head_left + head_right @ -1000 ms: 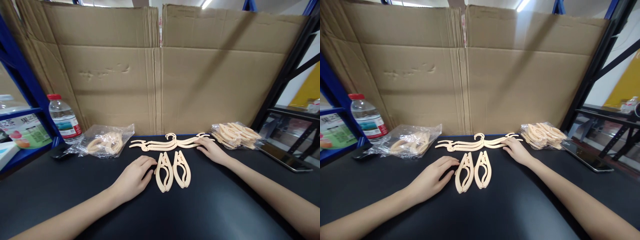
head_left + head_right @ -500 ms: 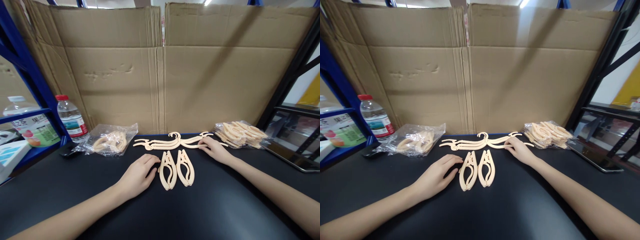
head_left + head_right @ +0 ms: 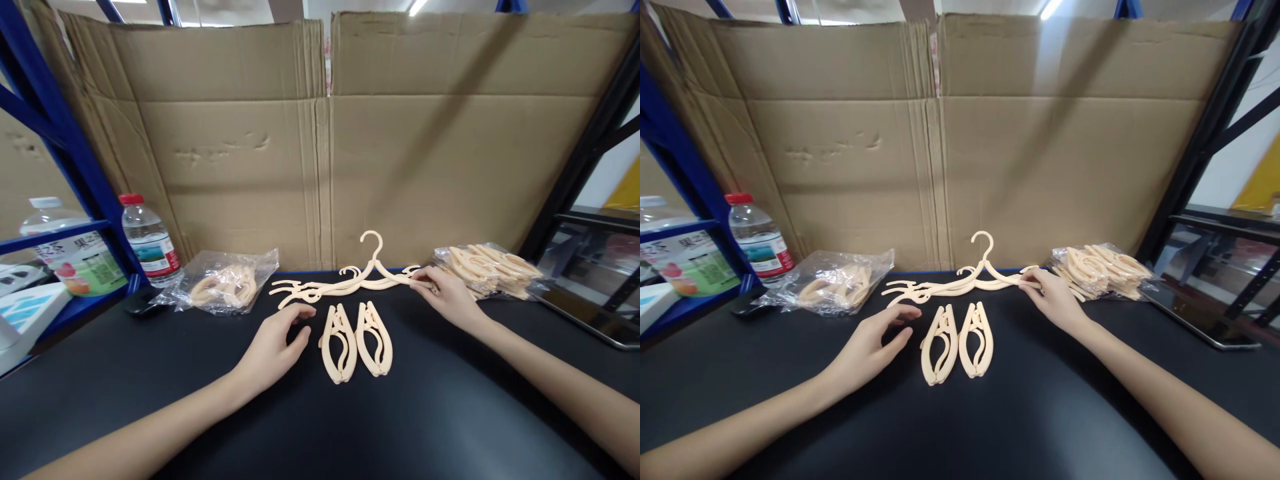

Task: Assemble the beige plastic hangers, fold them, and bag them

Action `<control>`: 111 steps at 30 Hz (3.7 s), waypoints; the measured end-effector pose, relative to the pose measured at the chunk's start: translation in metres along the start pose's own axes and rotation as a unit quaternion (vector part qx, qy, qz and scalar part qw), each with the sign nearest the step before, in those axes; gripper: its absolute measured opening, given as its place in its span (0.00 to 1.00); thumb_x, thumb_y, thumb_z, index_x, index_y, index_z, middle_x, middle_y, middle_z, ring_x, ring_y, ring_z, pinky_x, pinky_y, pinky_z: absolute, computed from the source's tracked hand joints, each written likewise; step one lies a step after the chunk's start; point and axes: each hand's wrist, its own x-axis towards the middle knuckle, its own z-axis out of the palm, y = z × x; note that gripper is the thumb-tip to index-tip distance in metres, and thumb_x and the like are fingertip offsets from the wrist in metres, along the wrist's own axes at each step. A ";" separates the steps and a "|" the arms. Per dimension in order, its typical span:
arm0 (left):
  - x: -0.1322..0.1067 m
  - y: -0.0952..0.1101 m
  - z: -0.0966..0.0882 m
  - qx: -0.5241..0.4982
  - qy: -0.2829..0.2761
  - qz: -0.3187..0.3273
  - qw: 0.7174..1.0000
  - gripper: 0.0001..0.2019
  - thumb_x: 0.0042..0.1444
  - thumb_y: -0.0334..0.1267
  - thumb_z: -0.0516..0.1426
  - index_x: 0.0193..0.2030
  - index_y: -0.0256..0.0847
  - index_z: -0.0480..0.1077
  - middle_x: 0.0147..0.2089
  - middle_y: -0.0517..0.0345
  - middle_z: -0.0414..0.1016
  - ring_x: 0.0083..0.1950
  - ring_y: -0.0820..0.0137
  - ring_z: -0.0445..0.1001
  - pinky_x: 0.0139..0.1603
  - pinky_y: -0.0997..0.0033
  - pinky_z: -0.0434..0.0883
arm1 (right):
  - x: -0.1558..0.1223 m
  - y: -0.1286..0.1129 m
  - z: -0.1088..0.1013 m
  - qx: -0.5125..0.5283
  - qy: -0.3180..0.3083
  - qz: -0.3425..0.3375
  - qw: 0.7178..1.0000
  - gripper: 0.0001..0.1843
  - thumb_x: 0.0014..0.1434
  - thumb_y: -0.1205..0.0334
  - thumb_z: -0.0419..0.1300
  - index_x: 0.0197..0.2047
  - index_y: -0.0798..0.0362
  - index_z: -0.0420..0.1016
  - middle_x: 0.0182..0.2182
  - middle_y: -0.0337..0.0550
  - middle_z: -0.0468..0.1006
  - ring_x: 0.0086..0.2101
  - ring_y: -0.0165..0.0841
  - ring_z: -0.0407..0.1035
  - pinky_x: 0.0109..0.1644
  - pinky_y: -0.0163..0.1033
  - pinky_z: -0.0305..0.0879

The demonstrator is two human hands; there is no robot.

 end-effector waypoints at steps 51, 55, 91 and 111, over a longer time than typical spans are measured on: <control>-0.004 0.021 -0.002 -0.173 0.116 -0.073 0.975 0.16 0.60 0.42 0.53 0.54 0.43 0.69 0.40 0.57 0.74 0.35 0.70 0.71 0.40 0.70 0.70 | -0.018 -0.060 -0.016 -0.271 0.066 -0.103 0.955 0.11 0.64 0.61 0.52 0.39 0.50 0.76 0.49 0.45 0.74 0.32 0.34 0.74 0.28 0.36 0.64; -0.003 0.021 -0.001 -0.166 0.115 -0.075 0.976 0.16 0.60 0.42 0.53 0.54 0.43 0.68 0.38 0.57 0.73 0.35 0.69 0.71 0.41 0.69 0.70 | -0.017 -0.060 -0.013 -0.203 0.060 -0.105 0.972 0.11 0.64 0.63 0.51 0.43 0.49 0.74 0.52 0.48 0.70 0.38 0.36 0.73 0.38 0.41 0.70; -0.011 0.060 0.001 -0.402 0.027 -0.160 0.901 0.12 0.50 0.39 0.63 0.40 0.37 0.73 0.37 0.53 0.77 0.37 0.68 0.74 0.31 0.74 0.73 | -0.030 -0.115 0.007 0.509 -0.105 0.107 0.847 0.15 0.54 0.58 0.64 0.42 0.48 0.63 0.33 0.40 0.72 0.34 0.33 0.71 0.31 0.36 0.73; -0.016 0.064 0.003 -0.376 0.026 -0.113 0.919 0.12 0.51 0.36 0.63 0.44 0.39 0.73 0.41 0.54 0.77 0.42 0.67 0.73 0.44 0.68 0.73 | -0.036 -0.136 -0.011 0.450 -0.263 0.077 0.850 0.19 0.62 0.61 0.56 0.56 0.42 0.70 0.54 0.44 0.66 0.54 0.37 0.63 0.59 0.46 0.62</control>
